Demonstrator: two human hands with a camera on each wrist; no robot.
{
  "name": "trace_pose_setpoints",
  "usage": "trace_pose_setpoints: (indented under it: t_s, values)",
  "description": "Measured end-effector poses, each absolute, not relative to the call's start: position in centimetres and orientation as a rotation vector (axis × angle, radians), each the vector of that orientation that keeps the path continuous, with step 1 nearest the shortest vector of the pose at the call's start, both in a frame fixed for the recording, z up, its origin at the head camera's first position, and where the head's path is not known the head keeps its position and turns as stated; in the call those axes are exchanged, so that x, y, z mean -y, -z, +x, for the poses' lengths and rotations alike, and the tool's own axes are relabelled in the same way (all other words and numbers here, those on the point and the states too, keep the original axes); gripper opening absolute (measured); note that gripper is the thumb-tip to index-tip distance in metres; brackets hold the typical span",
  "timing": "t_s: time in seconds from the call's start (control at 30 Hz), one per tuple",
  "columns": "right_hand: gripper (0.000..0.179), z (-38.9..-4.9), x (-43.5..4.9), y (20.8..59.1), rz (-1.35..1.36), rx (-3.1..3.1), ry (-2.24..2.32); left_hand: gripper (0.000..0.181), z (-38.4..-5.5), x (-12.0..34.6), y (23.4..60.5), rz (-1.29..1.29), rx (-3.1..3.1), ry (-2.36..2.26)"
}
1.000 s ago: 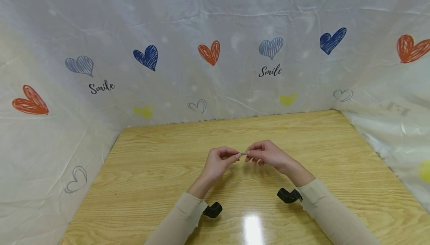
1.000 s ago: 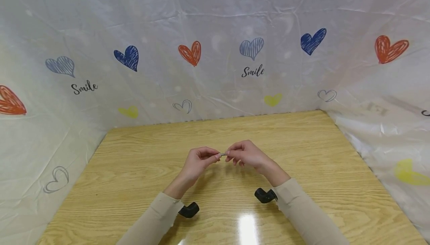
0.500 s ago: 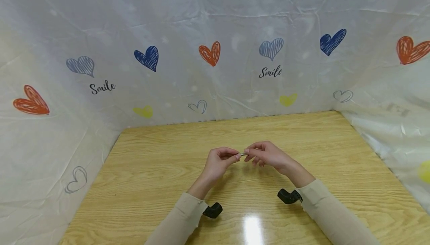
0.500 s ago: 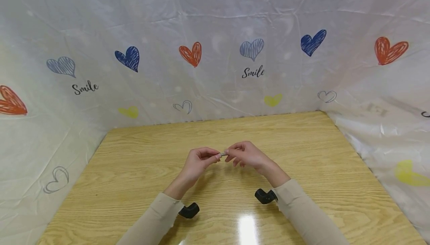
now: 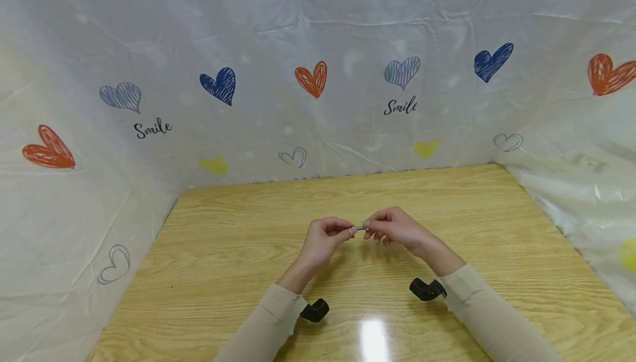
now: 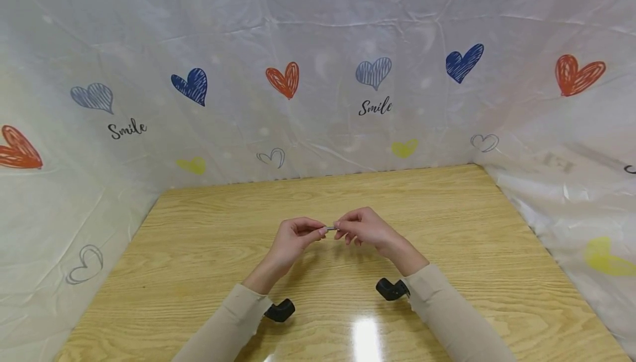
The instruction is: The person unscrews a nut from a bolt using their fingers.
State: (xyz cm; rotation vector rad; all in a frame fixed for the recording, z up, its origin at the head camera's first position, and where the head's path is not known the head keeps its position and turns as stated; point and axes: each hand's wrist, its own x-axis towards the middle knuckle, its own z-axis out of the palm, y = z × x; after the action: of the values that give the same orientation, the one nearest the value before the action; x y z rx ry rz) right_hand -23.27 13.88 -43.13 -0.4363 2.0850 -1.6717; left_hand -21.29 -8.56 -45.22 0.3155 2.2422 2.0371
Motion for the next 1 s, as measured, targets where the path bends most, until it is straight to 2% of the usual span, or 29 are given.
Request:
trace_pose_setpoints:
  t_s: [0.8,1.0]
  values:
    - [0.026,-23.29,-13.88,43.39,-0.562,-2.118,1.736,0.017,-21.4,8.96,45.12,0.289,-2.194,-2.056]
    - [0.036,-23.21,-13.83,43.36,-0.501,-2.117,1.719,0.017,-21.37,8.99,45.1,0.286,-2.19,-2.056]
